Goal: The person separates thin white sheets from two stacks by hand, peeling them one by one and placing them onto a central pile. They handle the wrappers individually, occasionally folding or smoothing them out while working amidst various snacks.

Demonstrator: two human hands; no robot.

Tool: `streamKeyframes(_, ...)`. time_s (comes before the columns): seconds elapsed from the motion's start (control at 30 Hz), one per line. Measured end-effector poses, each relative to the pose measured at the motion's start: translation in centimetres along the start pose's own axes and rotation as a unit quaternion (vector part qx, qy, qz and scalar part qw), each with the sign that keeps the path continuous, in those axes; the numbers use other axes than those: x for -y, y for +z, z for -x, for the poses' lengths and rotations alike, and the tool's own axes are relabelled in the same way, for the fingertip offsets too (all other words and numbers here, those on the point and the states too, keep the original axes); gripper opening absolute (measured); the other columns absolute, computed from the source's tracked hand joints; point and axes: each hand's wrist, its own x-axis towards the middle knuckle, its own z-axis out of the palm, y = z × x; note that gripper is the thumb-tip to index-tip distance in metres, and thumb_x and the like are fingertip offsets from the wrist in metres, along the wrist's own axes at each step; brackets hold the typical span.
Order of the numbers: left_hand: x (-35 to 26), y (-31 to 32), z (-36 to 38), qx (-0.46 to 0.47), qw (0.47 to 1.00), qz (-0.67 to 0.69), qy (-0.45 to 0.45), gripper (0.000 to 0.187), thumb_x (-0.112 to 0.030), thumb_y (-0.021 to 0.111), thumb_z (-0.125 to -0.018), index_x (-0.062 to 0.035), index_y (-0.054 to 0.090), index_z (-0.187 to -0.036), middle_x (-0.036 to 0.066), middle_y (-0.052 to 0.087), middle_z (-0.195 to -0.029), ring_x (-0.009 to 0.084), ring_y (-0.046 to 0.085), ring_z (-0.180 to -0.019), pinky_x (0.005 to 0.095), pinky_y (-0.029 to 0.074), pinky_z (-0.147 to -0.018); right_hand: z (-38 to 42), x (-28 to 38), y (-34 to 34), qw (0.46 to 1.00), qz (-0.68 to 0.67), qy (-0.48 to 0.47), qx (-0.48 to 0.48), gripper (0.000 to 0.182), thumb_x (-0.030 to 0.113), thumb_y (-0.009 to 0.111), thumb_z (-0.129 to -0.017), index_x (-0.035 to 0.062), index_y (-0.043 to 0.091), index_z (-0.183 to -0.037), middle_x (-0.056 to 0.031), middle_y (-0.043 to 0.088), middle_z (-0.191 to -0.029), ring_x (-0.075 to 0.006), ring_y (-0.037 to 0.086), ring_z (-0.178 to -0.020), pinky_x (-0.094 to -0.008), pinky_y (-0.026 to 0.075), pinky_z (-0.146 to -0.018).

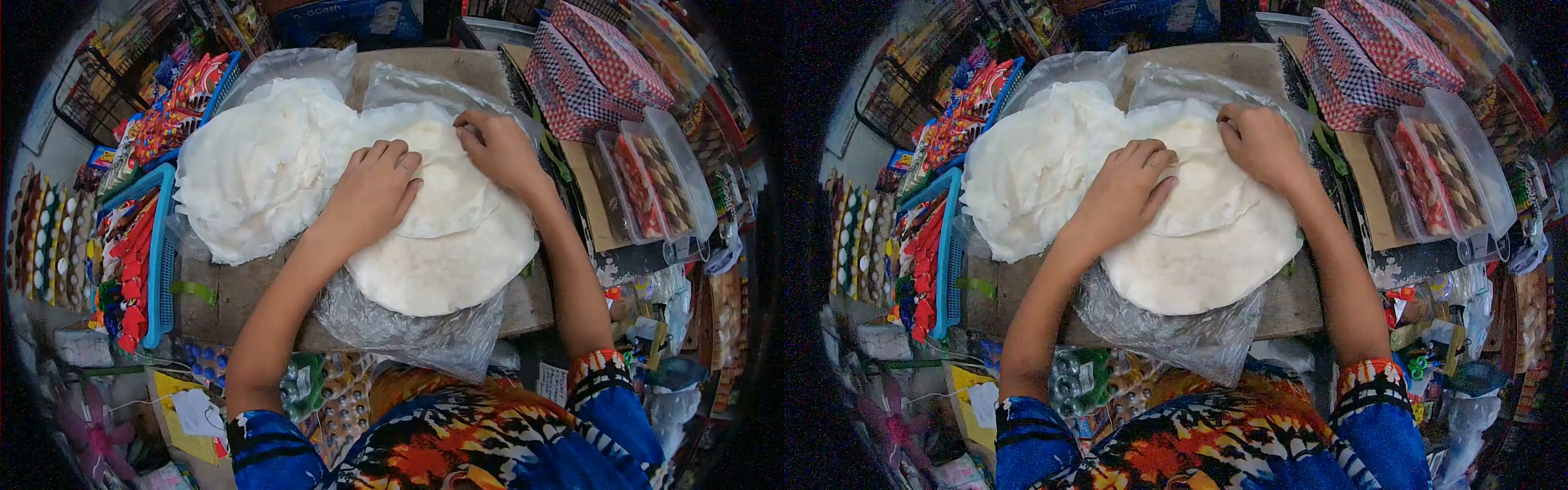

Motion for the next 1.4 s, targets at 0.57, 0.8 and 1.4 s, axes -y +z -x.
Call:
streamKeyframes(0.57, -0.12, -0.1, -0.06, 0.003, 1.0, 0.004, -0.003, 0.025, -0.016, 0.058, -0.085, -0.0021, 0.055, -0.105, 0.014, 0.054, -0.108, 0.0307, 0.051, -0.105, 0.0402, 0.04, -0.091, 0.18, 0.22, -0.42, 1.0, -0.016, 0.001, 0.0, 0.024, 0.019, 0.057, -0.084, 0.0017, 0.064, -0.099, -0.0236, 0.064, -0.084, -0.0386, 0.062, -0.081, -0.0437, 0.047, -0.074)
streamKeyframes(0.8, -0.01, -0.04, -0.05, 0.004, 1.0, 0.009, 0.003, 0.026, -0.016, 0.058, -0.085, -0.0027, 0.055, -0.107, 0.014, 0.054, -0.109, 0.031, 0.051, -0.105, 0.0403, 0.039, -0.091, 0.05, -0.12, -0.11, 1.0, -0.011, -0.001, -0.008, 0.02, 0.019, 0.056, -0.083, 0.0044, 0.066, -0.092, -0.0208, 0.065, -0.082, -0.0381, 0.063, -0.08, -0.0471, 0.048, -0.073)
streamKeyframes(1.4, 0.0, 0.03, -0.17, 0.007, 1.0, 0.01, -0.002, 0.027, -0.016, 0.058, -0.085, -0.0028, 0.055, -0.108, 0.014, 0.054, -0.111, 0.0312, 0.05, -0.106, 0.0406, 0.039, -0.091, 0.01, 0.27, -0.59, 1.0, -0.026, 0.007, 0.015, 0.023, 0.018, 0.056, -0.085, -0.0002, 0.064, -0.097, -0.0232, 0.064, -0.084, -0.0392, 0.061, -0.081, -0.0437, 0.047, -0.073)
